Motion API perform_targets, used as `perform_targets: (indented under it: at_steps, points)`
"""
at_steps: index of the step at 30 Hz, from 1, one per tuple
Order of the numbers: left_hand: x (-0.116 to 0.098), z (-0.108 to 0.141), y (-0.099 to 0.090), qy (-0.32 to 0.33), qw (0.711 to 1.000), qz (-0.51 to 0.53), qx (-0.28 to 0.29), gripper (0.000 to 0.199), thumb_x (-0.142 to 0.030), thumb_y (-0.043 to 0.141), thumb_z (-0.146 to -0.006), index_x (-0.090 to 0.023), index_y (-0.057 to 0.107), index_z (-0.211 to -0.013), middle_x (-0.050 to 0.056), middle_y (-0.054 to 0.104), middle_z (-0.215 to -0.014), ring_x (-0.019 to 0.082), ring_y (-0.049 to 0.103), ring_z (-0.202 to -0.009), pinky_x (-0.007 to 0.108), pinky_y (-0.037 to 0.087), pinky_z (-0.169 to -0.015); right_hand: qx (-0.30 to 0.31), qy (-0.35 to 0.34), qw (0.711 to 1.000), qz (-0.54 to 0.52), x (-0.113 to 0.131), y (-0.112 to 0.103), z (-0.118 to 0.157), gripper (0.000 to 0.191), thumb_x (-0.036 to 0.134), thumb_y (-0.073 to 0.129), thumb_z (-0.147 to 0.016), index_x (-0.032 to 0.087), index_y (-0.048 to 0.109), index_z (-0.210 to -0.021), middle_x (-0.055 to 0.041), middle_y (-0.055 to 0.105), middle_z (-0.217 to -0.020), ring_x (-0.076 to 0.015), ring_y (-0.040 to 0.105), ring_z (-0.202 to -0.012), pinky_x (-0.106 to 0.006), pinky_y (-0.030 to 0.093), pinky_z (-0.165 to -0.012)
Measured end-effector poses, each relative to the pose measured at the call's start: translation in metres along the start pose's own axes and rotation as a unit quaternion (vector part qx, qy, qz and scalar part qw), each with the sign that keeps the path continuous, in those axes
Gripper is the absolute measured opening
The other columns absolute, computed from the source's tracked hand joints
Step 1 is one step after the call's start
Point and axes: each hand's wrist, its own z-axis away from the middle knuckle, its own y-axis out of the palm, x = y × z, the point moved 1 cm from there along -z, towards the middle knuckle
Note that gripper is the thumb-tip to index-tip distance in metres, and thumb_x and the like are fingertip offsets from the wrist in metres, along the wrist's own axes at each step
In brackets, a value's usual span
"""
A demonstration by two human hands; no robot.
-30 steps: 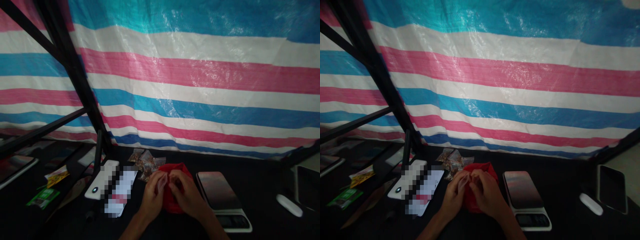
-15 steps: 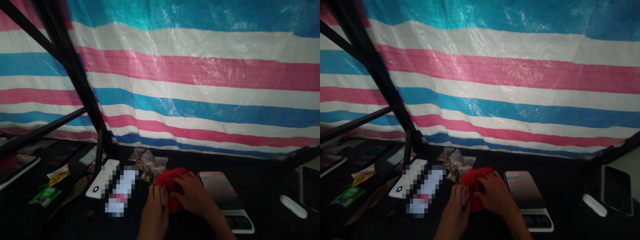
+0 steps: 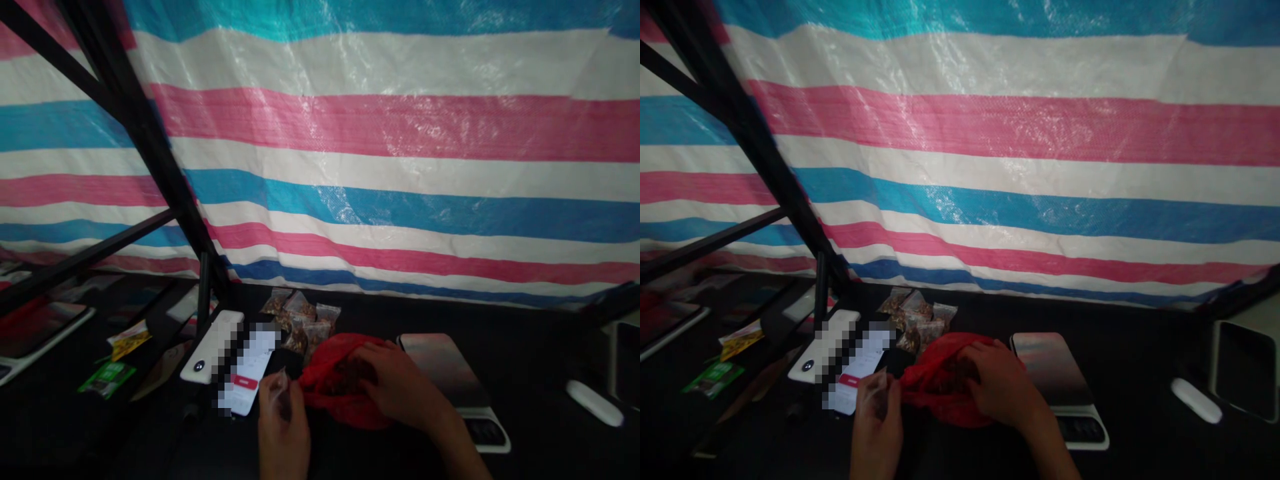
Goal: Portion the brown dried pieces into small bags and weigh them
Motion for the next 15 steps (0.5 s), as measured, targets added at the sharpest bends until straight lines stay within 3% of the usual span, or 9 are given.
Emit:
perform_targets:
  at_steps: [3, 5, 7, 9, 15]
  points:
    - [-0.004, 0.018, 0.011, 0.045, 0.998, -0.050, -0.006, 0.040, -0.044, 0.066, -0.083, -0.020, 0.051, -0.112, 0.009, 0.058, -0.110, 0.028, 0.064, -0.101, 0.045, 0.054, -0.089, 0.012, -0.009, 1.000, 0.005, 0.001, 0.001, -0.001, 0.036, 0.012, 0.063, -0.077, 0.029, 0.071, -0.108, -0.0019, 0.074, -0.116, -0.0253, 0.065, -0.111, -0.042, 0.035, -0.107]
    - [-0.003, 0.024, 0.022, 0.034, 0.998, -0.048, 0.019, 0.048, -0.035, 0.071, -0.078, -0.019, 0.048, -0.117, 0.013, 0.055, -0.119, 0.031, 0.063, -0.107, 0.047, 0.055, -0.091, 0.028, -0.019, 0.999, 0.002, 0.001, 0.003, -0.003, 0.040, 0.014, 0.064, -0.079, 0.029, 0.070, -0.115, -0.0026, 0.072, -0.122, -0.0247, 0.063, -0.117, -0.043, 0.032, -0.110]
    - [-0.002, 0.023, 0.033, 0.012, 0.997, 0.014, 0.080, 0.042, -0.025, 0.067, -0.077, -0.018, 0.048, -0.114, 0.011, 0.058, -0.112, 0.028, 0.066, -0.104, 0.044, 0.056, -0.089, 0.038, -0.032, 0.999, -0.002, 0.000, 0.002, -0.005, 0.044, 0.014, 0.062, -0.081, 0.031, 0.069, -0.121, -0.0021, 0.069, -0.128, -0.0235, 0.060, -0.122, -0.042, 0.030, -0.111]
    - [-0.003, 0.020, 0.038, -0.011, 0.992, 0.070, 0.107, 0.032, -0.021, 0.063, -0.077, -0.019, 0.050, -0.106, 0.008, 0.060, -0.103, 0.024, 0.067, -0.095, 0.039, 0.057, -0.084, 0.041, -0.035, 0.999, -0.003, 0.000, 0.000, -0.005, 0.046, 0.012, 0.060, -0.082, 0.032, 0.068, -0.122, -0.0018, 0.067, -0.132, -0.0229, 0.059, -0.123, -0.041, 0.032, -0.110]
    - [-0.020, 0.013, 0.026, -0.054, 0.993, 0.104, -0.028, 0.031, -0.025, 0.078, -0.068, -0.018, 0.059, -0.092, 0.006, 0.060, -0.103, 0.020, 0.065, -0.087, 0.032, 0.056, -0.076, 0.015, -0.036, 0.999, -0.003, 0.002, -0.013, 0.000, 0.047, 0.007, 0.048, -0.084, 0.030, 0.070, -0.118, -0.0027, 0.064, -0.130, -0.0197, 0.063, -0.114, -0.035, 0.039, -0.101]
